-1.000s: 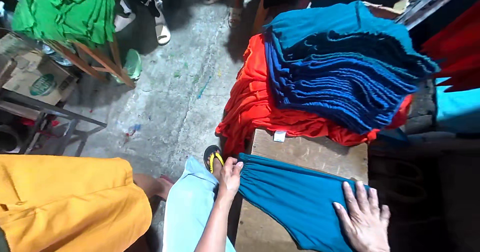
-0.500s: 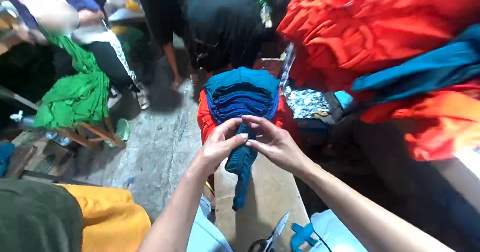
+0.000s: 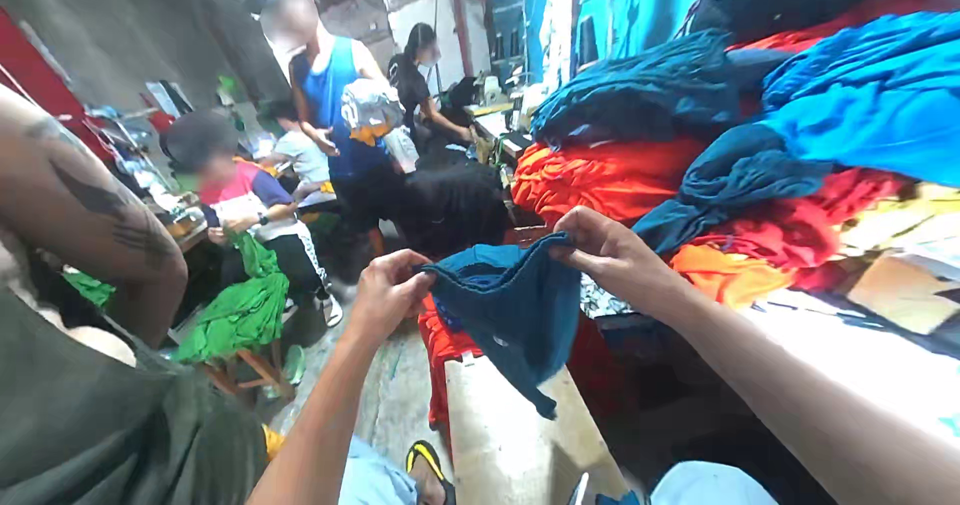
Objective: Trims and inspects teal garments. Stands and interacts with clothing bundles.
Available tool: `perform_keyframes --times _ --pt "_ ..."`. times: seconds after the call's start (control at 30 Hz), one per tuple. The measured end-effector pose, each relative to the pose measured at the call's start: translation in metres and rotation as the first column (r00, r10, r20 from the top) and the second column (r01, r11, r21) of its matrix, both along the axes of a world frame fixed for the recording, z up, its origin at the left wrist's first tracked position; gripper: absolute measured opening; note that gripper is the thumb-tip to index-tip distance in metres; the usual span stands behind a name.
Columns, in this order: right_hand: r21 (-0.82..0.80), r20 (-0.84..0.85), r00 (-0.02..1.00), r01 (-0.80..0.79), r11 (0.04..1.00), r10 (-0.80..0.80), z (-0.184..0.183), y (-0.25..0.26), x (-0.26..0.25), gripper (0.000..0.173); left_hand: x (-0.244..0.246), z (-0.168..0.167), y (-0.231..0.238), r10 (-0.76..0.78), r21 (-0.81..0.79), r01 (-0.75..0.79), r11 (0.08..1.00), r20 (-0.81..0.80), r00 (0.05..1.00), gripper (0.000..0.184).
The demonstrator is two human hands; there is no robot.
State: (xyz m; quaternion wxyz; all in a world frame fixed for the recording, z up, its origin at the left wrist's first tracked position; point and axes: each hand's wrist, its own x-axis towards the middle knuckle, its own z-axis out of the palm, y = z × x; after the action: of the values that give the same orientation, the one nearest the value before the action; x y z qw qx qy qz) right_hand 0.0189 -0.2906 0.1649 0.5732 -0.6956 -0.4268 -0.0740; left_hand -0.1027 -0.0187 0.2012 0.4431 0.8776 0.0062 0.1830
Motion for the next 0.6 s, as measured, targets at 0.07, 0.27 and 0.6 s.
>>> perform_keyframes --times 0.07,0.27,0.6 --pt "-0.069 0.020 1.000 -0.012 0.998 0.013 0.007 -0.019 0.000 0.017 -0.009 0.001 0.004 0.062 0.130 -0.067 0.989 0.048 0.997 0.011" --pt "-0.419 -0.143 0.990 -0.058 0.906 -0.003 -0.016 -0.027 0.033 0.012 0.013 -0.025 0.024 -0.094 -0.235 0.053 0.971 -0.167 0.982 0.009" --pt "-0.180 -0.223 0.962 0.118 0.977 -0.157 -0.008 0.112 0.262 0.028 0.274 -0.006 0.131 0.106 -0.035 -0.102 0.994 0.163 0.981 0.021"
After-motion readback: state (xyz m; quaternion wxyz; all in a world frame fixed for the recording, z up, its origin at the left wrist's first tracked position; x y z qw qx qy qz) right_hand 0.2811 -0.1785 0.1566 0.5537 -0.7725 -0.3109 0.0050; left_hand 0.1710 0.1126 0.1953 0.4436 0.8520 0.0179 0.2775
